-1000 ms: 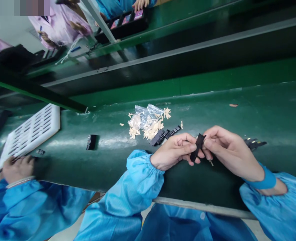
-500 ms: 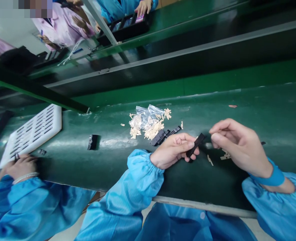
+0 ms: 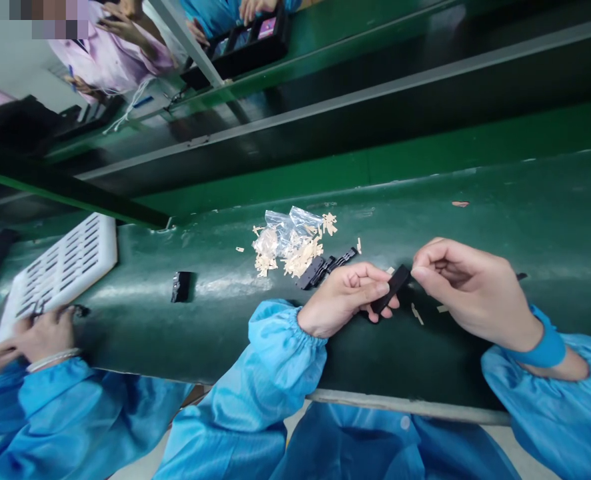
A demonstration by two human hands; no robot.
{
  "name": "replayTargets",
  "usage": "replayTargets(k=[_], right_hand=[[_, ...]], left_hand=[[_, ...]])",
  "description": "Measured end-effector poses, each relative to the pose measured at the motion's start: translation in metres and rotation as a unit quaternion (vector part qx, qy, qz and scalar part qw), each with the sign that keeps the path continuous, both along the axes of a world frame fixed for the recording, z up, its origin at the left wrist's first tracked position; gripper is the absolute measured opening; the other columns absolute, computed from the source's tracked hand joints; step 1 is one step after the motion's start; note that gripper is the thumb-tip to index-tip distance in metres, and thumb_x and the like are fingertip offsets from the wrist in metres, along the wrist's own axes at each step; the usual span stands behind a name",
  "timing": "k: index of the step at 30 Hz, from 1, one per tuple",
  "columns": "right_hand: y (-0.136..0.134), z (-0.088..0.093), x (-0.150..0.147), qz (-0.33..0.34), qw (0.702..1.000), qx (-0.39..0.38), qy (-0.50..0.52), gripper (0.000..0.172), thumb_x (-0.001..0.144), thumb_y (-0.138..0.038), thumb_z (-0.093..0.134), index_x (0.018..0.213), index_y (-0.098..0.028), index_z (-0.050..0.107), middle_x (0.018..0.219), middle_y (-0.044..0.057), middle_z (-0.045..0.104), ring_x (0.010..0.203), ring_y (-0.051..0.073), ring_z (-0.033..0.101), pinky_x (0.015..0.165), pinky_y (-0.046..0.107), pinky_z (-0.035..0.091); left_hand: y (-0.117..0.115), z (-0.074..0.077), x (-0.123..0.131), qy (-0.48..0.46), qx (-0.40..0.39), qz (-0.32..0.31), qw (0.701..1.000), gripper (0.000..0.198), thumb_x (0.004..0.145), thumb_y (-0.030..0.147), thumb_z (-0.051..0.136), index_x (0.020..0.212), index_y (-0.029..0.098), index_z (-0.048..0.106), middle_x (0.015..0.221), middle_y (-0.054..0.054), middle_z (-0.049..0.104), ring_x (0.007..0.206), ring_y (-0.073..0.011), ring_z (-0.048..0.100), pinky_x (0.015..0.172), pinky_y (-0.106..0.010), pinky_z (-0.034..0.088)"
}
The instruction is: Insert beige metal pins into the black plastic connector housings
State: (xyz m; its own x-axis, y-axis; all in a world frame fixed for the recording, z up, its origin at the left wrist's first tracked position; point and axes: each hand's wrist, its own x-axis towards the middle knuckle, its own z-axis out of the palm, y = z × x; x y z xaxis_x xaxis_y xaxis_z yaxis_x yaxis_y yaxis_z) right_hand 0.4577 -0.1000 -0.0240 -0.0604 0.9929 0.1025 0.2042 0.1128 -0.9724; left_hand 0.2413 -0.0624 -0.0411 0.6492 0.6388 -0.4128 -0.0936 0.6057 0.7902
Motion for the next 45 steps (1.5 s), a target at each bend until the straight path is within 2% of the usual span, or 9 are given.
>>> replayTargets(k=[8, 18, 22, 25, 27, 32, 38, 42, 45], right_hand=[[0.000, -0.001, -0.002, -0.023, 0.999, -0.022, -0.030, 0.026, 0.098, -0.044, 0.068, 0.084, -0.022, 0.066, 0.076, 0.002, 0.064, 0.062, 0.013, 0.058, 0.058, 0.027, 0.047], [0.006, -0.002, -0.003, -0.003, 0.993, -0.109, 0.037, 0.034, 0.091, -0.053, 0.074, 0.083, -0.021, 0.065, 0.065, 0.000, 0.061, 0.056, 0.012, 0.058, 0.052, 0.023, 0.049], [0.008, -0.005, -0.004, -0.046, 0.991, -0.088, 0.087, 0.036, 0.095, -0.053, 0.071, 0.112, -0.021, 0.067, 0.085, 0.002, 0.066, 0.058, 0.011, 0.060, 0.054, 0.024, 0.053], [0.003, -0.007, -0.009, 0.025, 0.989, -0.093, 0.113, 0.040, 0.097, -0.048, 0.070, 0.130, -0.024, 0.068, 0.098, 0.004, 0.066, 0.064, 0.012, 0.066, 0.055, 0.025, 0.055], [-0.001, -0.008, -0.014, 0.065, 0.985, -0.097, 0.127, 0.034, 0.095, -0.043, 0.074, 0.125, -0.027, 0.074, 0.101, 0.005, 0.065, 0.070, 0.014, 0.070, 0.059, 0.025, 0.057], [-0.011, -0.014, -0.019, 0.078, 0.971, -0.105, 0.199, 0.019, 0.092, -0.040, 0.079, 0.105, -0.026, 0.081, 0.096, 0.005, 0.065, 0.071, 0.016, 0.071, 0.063, 0.028, 0.059], [-0.011, -0.011, -0.020, 0.127, 0.930, -0.154, 0.310, 0.027, 0.092, -0.048, 0.077, 0.094, -0.022, 0.081, 0.081, 0.002, 0.061, 0.064, 0.014, 0.063, 0.068, 0.033, 0.059], [-0.007, -0.008, -0.023, 0.110, 0.916, -0.202, 0.328, 0.036, 0.092, -0.055, 0.075, 0.082, -0.020, 0.076, 0.070, 0.001, 0.057, 0.060, 0.015, 0.063, 0.062, 0.032, 0.057], [-0.006, -0.010, -0.024, 0.074, 0.920, -0.223, 0.313, 0.042, 0.097, -0.059, 0.065, 0.090, -0.020, 0.077, 0.062, 0.000, 0.057, 0.057, 0.015, 0.060, 0.055, 0.028, 0.053]], left_hand=[[0.000, -0.001, -0.001, 0.023, 0.033, 0.009, 0.999, 0.040, 0.083, 0.043, 0.085, 0.101, 0.011, 0.068, 0.081, -0.006, 0.076, 0.063, -0.0114, 0.071, 0.053, -0.019, 0.052], [0.002, -0.001, -0.003, 0.038, 0.041, 0.016, 0.998, 0.043, 0.081, 0.045, 0.086, 0.103, 0.011, 0.070, 0.081, -0.006, 0.077, 0.062, -0.0115, 0.070, 0.052, -0.019, 0.051], [0.002, -0.001, -0.003, 0.053, 0.044, 0.024, 0.997, 0.045, 0.082, 0.046, 0.085, 0.106, 0.010, 0.072, 0.084, -0.008, 0.077, 0.063, -0.0102, 0.069, 0.053, -0.018, 0.050], [0.001, -0.001, -0.003, 0.033, 0.051, 0.021, 0.998, 0.042, 0.083, 0.045, 0.085, 0.105, 0.011, 0.072, 0.083, -0.007, 0.077, 0.064, -0.0104, 0.070, 0.054, -0.018, 0.050], [0.000, -0.001, -0.004, 0.013, 0.051, 0.013, 0.999, 0.040, 0.084, 0.044, 0.084, 0.103, 0.011, 0.071, 0.081, -0.006, 0.077, 0.064, -0.0110, 0.070, 0.054, -0.018, 0.052], [-0.001, 0.000, -0.006, -0.014, 0.041, -0.007, 0.999, 0.040, 0.081, 0.045, 0.086, 0.094, 0.012, 0.069, 0.075, -0.005, 0.076, 0.061, -0.0115, 0.070, 0.053, -0.019, 0.052], [0.000, 0.001, -0.009, -0.026, 0.019, -0.038, 0.999, 0.042, 0.080, 0.046, 0.087, 0.095, 0.011, 0.070, 0.077, -0.008, 0.076, 0.060, -0.0121, 0.070, 0.050, -0.018, 0.050], [-0.001, 0.001, -0.006, -0.036, 0.002, -0.032, 0.999, 0.040, 0.080, 0.044, 0.088, 0.095, 0.011, 0.069, 0.075, -0.006, 0.075, 0.059, -0.0109, 0.069, 0.048, -0.016, 0.048], [-0.002, 0.001, -0.002, -0.034, -0.023, -0.011, 0.999, 0.039, 0.080, 0.043, 0.088, 0.094, 0.012, 0.069, 0.076, -0.004, 0.074, 0.059, -0.0087, 0.068, 0.047, -0.015, 0.046]])
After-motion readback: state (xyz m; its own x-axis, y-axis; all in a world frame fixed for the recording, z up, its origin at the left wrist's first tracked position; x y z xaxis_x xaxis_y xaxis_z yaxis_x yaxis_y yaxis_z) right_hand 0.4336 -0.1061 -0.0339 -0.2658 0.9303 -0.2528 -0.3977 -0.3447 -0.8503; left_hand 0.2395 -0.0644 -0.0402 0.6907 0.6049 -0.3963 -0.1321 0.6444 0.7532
